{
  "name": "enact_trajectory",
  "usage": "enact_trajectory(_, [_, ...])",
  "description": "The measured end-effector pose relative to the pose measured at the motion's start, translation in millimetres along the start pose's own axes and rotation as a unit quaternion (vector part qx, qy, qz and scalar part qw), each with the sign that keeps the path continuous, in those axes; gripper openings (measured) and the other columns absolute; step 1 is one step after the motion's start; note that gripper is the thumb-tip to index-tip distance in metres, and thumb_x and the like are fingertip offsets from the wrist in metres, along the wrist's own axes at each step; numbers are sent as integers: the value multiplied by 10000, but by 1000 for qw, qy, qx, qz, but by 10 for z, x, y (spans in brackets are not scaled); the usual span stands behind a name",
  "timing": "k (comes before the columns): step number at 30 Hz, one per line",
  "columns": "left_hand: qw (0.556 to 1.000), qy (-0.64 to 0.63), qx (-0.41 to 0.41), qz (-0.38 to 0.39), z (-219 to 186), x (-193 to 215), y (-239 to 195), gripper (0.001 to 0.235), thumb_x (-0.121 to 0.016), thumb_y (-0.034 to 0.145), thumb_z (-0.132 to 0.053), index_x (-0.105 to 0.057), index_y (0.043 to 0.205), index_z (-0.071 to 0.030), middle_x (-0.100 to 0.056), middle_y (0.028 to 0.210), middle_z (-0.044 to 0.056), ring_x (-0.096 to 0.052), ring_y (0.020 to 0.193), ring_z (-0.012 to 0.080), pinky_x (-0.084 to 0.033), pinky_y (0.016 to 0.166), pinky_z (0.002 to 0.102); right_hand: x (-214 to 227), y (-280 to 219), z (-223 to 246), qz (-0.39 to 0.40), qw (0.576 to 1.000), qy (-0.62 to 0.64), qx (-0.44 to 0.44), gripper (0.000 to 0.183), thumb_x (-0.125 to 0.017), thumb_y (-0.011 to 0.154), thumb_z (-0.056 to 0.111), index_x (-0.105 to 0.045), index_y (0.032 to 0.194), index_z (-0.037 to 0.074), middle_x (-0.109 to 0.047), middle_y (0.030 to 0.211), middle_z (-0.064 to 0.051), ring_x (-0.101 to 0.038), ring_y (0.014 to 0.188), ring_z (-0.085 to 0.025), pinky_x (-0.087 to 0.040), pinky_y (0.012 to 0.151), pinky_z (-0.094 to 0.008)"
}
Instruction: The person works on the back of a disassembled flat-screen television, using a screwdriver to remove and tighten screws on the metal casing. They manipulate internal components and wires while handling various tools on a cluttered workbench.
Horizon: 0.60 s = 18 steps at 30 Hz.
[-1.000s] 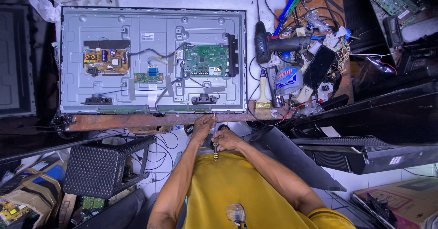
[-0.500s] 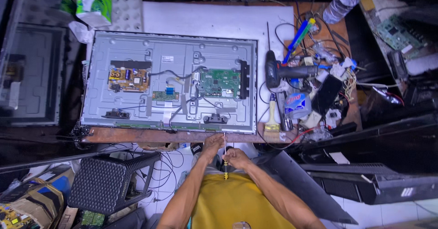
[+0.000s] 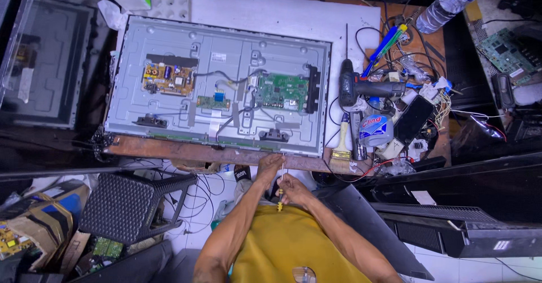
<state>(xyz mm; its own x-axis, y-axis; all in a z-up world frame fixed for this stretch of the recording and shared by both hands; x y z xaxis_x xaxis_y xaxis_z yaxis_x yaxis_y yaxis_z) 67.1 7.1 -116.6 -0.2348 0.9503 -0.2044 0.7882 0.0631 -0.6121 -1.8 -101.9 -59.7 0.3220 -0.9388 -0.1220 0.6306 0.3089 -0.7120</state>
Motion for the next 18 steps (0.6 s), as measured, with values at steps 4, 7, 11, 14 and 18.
enact_trajectory(4, [1000,12,6,8,10,-260,306,394,-854,870,-318,-749,1156,-68,-780,1010,45,-702,800,97,-615,729,228,223,-157,430,-22,999,-17,36,236,-523,1063,270,-543,1209,85,-679,819,-143,-638,508,-128,-583,433,-200])
enact_trajectory(7, [1000,2,-11,-4,-71,-355,383,377,-847,869,-259,-739,1151,-34,-754,1009,69,-691,877,130,-599,783,244,453,-86,464,-26,995,-100,20,263,-574,1003,271,-618,1234,152,-660,647,-112,-642,488,-150,-585,437,-218])
enact_trajectory(11, [1000,-14,14,-4,-120,-412,267,350,-813,878,-255,-737,1121,-14,-741,996,109,-714,878,171,-623,812,278,649,-60,351,-47,992,-86,74,265,-578,957,132,-693,1193,96,-667,753,-90,-626,536,-111,-554,471,-221])
enact_trajectory(14, [999,-40,16,-9,-134,-492,282,340,-814,879,-257,-734,1105,-15,-740,1005,124,-723,890,175,-622,831,291,774,103,146,-74,988,-69,112,214,-626,959,142,-752,1129,111,-657,742,-36,-571,599,-85,-491,526,-204])
enact_trajectory(18, [998,-56,13,25,-156,-490,235,357,-769,918,-235,-692,1165,10,-749,1107,147,-733,982,192,-604,911,334,748,17,92,-118,986,-58,100,213,-657,1002,297,-793,1129,194,-722,801,7,-566,693,-84,-523,619,-223])
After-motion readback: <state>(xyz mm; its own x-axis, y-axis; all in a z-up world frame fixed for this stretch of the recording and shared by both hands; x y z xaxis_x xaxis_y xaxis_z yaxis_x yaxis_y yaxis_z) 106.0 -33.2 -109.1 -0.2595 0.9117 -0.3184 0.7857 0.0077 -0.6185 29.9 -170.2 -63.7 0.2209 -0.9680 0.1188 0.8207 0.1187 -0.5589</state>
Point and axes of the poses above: each hand's wrist, its own y-axis towards the middle knuckle, its own x-axis out of the back of the hand, z = x × y, the point moved 10 cm from there along y, towards the middle knuckle
